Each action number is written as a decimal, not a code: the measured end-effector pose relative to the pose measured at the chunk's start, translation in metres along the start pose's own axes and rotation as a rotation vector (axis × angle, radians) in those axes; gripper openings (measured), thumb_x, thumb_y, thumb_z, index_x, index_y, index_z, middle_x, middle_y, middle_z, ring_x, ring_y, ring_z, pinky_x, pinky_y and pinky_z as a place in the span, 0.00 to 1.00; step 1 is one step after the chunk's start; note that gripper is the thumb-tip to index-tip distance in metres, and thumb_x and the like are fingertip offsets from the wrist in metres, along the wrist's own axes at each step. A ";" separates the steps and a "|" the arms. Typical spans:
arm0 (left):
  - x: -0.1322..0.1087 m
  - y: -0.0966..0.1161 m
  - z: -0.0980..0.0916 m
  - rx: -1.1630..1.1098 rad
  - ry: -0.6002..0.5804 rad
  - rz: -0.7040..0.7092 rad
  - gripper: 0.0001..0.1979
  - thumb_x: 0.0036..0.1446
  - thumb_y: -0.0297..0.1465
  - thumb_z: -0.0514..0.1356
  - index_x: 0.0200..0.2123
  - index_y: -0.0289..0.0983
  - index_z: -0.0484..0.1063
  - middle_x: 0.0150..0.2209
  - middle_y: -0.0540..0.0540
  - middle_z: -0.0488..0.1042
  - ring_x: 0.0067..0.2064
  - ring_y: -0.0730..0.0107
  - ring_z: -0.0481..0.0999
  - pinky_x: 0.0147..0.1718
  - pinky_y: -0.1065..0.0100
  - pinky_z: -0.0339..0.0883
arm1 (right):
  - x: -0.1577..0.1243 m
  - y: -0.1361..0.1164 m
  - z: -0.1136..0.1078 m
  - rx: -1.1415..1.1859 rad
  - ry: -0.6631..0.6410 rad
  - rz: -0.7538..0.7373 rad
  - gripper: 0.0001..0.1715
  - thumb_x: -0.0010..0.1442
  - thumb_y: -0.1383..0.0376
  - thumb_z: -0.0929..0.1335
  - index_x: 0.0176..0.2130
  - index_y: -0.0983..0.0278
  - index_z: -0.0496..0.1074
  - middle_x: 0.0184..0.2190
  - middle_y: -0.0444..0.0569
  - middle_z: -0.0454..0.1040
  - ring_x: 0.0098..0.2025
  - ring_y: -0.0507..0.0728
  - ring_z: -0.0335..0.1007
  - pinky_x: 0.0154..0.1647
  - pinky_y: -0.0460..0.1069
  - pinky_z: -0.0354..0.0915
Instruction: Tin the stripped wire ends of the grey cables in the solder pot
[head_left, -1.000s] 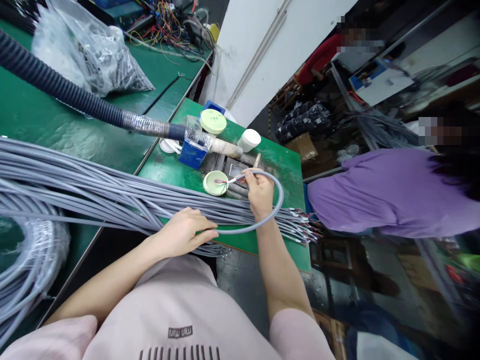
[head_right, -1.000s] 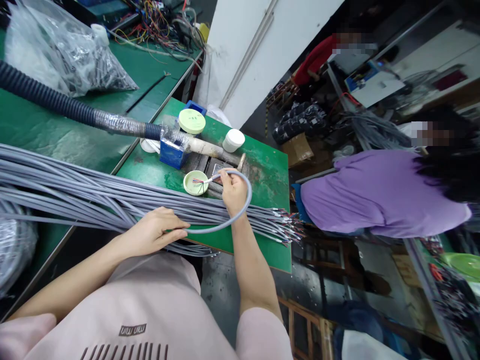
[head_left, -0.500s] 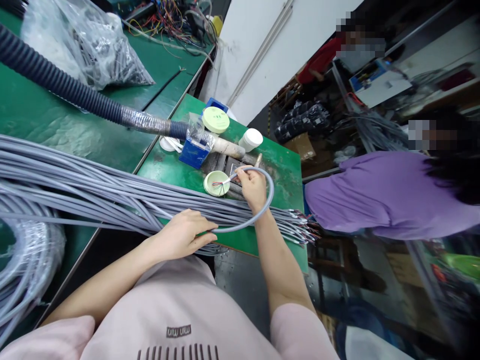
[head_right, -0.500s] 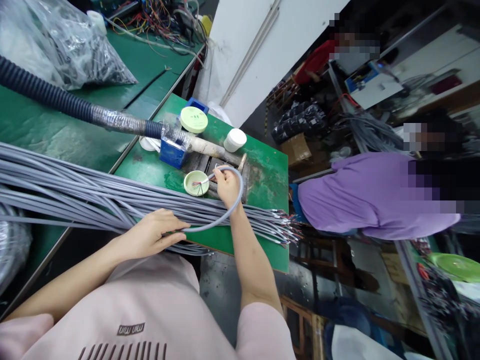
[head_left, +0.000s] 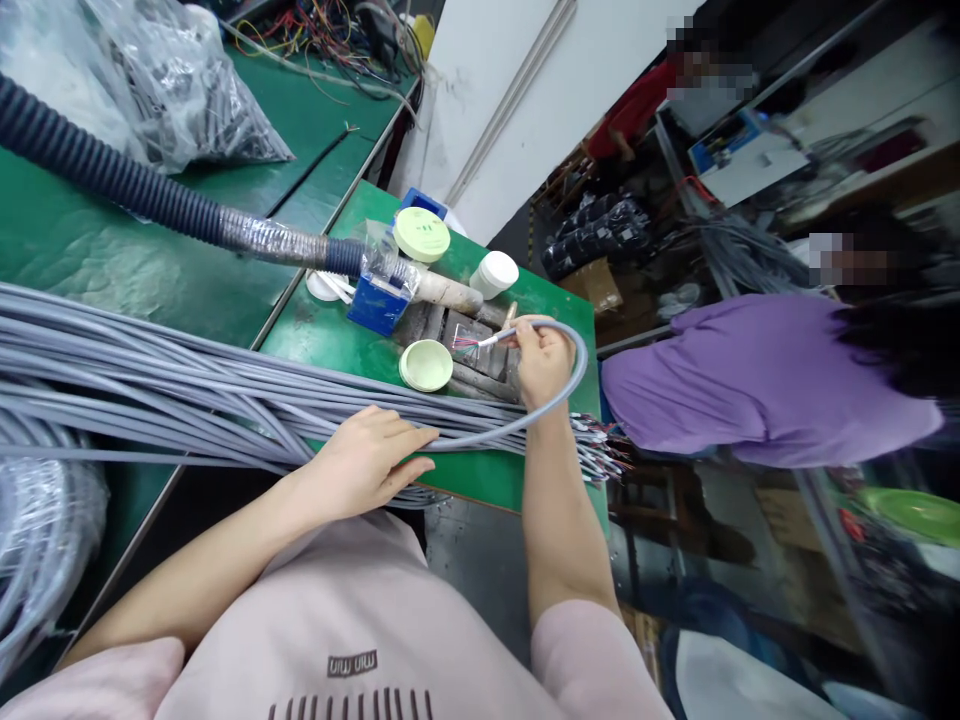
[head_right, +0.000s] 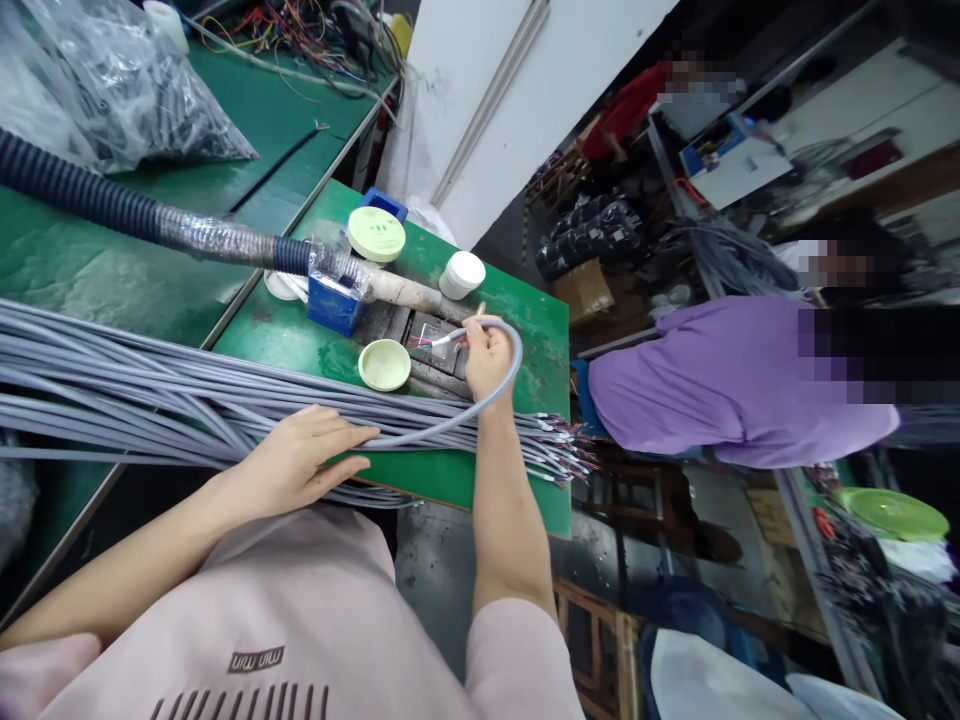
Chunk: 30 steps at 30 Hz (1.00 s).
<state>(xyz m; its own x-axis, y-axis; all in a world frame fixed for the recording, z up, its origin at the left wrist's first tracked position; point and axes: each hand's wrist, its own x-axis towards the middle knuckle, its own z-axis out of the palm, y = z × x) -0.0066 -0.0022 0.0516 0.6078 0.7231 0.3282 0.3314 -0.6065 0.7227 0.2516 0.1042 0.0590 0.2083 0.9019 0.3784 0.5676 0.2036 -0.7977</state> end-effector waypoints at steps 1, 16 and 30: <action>0.002 -0.001 0.001 0.006 0.006 0.000 0.17 0.62 0.37 0.54 0.49 0.35 0.73 0.35 0.41 0.79 0.36 0.62 0.74 0.37 0.63 0.60 | 0.004 0.005 -0.003 -0.004 0.019 -0.001 0.12 0.59 0.57 0.64 0.31 0.62 0.68 0.26 0.45 0.72 0.29 0.54 0.70 0.32 0.49 0.67; 0.016 -0.012 0.009 0.151 0.037 0.004 0.19 0.63 0.38 0.53 0.51 0.33 0.70 0.41 0.38 0.79 0.40 0.58 0.77 0.39 0.60 0.65 | 0.033 0.055 -0.006 -0.250 0.052 0.022 0.11 0.58 0.60 0.61 0.30 0.63 0.68 0.25 0.46 0.73 0.29 0.56 0.71 0.35 0.50 0.66; 0.017 -0.013 0.010 0.157 0.043 0.029 0.19 0.63 0.36 0.53 0.51 0.29 0.70 0.40 0.38 0.79 0.40 0.58 0.77 0.39 0.59 0.69 | 0.034 0.057 -0.003 -0.367 0.003 0.007 0.10 0.58 0.61 0.61 0.28 0.62 0.67 0.25 0.46 0.73 0.30 0.58 0.72 0.38 0.53 0.66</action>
<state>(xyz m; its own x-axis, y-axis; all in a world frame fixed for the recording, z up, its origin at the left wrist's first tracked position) 0.0062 0.0149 0.0417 0.5884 0.7162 0.3753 0.4255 -0.6689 0.6095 0.2937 0.1449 0.0279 0.2154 0.9014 0.3755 0.8142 0.0465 -0.5787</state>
